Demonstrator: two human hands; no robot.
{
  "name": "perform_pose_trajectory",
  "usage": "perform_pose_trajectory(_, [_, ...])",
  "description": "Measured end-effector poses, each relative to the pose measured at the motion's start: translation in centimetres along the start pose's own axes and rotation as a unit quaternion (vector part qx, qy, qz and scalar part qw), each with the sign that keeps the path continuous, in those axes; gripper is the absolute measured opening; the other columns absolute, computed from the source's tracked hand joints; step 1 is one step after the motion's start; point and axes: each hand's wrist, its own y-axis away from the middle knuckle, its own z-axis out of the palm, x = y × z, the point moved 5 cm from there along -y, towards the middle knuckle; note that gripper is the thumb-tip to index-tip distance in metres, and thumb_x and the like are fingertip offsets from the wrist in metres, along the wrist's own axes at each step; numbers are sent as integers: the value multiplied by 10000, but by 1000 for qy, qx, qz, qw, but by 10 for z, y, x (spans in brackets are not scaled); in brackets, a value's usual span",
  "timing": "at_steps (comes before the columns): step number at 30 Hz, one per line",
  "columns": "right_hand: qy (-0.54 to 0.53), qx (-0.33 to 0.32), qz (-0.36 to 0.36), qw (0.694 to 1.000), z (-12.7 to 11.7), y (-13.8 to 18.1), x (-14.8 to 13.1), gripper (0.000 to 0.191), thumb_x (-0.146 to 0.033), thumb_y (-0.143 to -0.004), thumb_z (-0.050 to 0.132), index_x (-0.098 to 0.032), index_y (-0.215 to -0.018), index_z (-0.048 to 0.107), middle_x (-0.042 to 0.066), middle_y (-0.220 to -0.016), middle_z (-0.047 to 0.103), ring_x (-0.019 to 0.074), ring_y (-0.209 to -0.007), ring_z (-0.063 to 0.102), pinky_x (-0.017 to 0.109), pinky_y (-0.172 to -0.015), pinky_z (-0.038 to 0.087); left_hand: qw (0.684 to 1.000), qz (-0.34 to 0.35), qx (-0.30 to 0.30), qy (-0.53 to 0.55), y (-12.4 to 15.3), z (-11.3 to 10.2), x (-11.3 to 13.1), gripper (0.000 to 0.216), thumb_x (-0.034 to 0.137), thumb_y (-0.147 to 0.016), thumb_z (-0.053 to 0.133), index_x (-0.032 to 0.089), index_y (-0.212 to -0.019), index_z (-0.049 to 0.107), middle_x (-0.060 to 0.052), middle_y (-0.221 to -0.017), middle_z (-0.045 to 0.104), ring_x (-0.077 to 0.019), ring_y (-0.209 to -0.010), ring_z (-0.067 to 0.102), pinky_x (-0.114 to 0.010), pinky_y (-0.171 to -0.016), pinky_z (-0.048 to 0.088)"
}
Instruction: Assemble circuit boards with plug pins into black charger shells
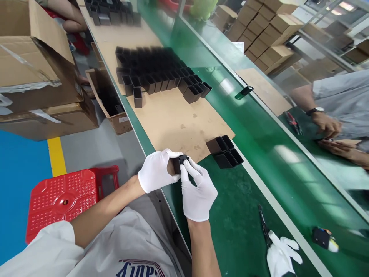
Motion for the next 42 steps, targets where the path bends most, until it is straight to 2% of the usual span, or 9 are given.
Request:
perform_pose_trajectory(9, [125, -5, -70, 990, 9, 5, -7, 183, -228, -1053, 740, -242, -1178, 873, 127, -1223, 877, 268, -942, 855, 383, -802, 692, 1000, -14, 24, -8, 2, 3, -1, 345, 382, -843, 828, 266, -1154, 732, -46, -1164, 876, -298, -997, 854, -435, -918, 681])
perform_pose_trajectory(15, [134, -13, -94, 986, 11, 7, -6, 188, -223, -1060, 725, -232, -1194, 856, 139, -1278, 862, 266, -952, 847, 394, -828, 688, 999, -39, 23, 8, 3, 1, -1, 413, 339, -844, 840, 298, -1240, 732, -7, -1194, 877, -262, -1058, 859, -379, -944, 688])
perform_pose_trajectory(20, [90, -52, -110, 988, 8, 2, -2, 206, -224, -1063, 721, -263, -1211, 859, 114, -1307, 855, 263, -1035, 857, 392, -879, 712, 999, -44, 13, 12, 3, 3, -5, 568, 329, -827, 853, 236, -1356, 668, -50, -1230, 876, -285, -1092, 860, -408, -963, 703])
perform_pose_trajectory(23, [76, -78, -122, 987, 2, -1, 0, 253, -242, -1070, 712, -285, -1289, 832, 103, -1315, 853, 270, -1054, 858, 412, -887, 719, 999, -32, 7, 5, 3, 4, -7, 583, 324, -822, 869, 258, -1366, 669, -41, -1222, 876, -300, -1074, 858, -435, -962, 701])
perform_pose_trajectory(27, [72, -124, -161, 977, -6, -7, 3, 334, -293, -1061, 739, -289, -1393, 774, 104, -1355, 839, 295, -1055, 860, 442, -880, 713, 1000, 14, -4, -2, 3, 6, -7, 517, 268, -834, 864, 329, -1325, 713, 5, -1260, 864, -271, -1043, 851, -412, -955, 687])
perform_pose_trajectory(31, [85, -146, -198, 965, -8, -15, 3, 276, -258, -1078, 712, -266, -1342, 792, 114, -1399, 818, 281, -923, 864, 426, -795, 689, 998, 60, -2, -4, 0, 6, -4, 426, 269, -847, 841, 286, -1262, 748, -40, -1272, 858, -296, -1064, 845, -443, -967, 687])
perform_pose_trajectory(33, [86, -142, -212, 963, -8, -19, 2, 278, -228, -1081, 696, -265, -1340, 791, 112, -1391, 822, 278, -921, 863, 420, -786, 682, 997, 76, 5, -4, -3, 2, -1, 381, 259, -855, 809, 262, -1231, 753, -59, -1229, 864, -299, -1067, 844, -449, -984, 686])
perform_pose_trajectory(37, [64, -119, -217, 967, -2, -15, 0, 403, -193, -1049, 736, -303, -1437, 733, 96, -1383, 830, 287, -1066, 855, 427, -878, 686, 996, 93, 12, -3, -5, -10, 1, 405, 254, -858, 768, 262, -1262, 740, -66, -1265, 851, -281, -1134, 831, -426, -1061, 664])
perform_pose_trajectory(42, [43, -84, -183, 979, 16, 3, 3, 424, -158, -1052, 703, -326, -1441, 721, 104, -1393, 823, 274, -1065, 859, 411, -847, 694, 997, 75, -5, -16, -4, -11, -11, 410, 254, -800, 818, 275, -1203, 744, -52, -1094, 859, -291, -1035, 841, -410, -940, 694])
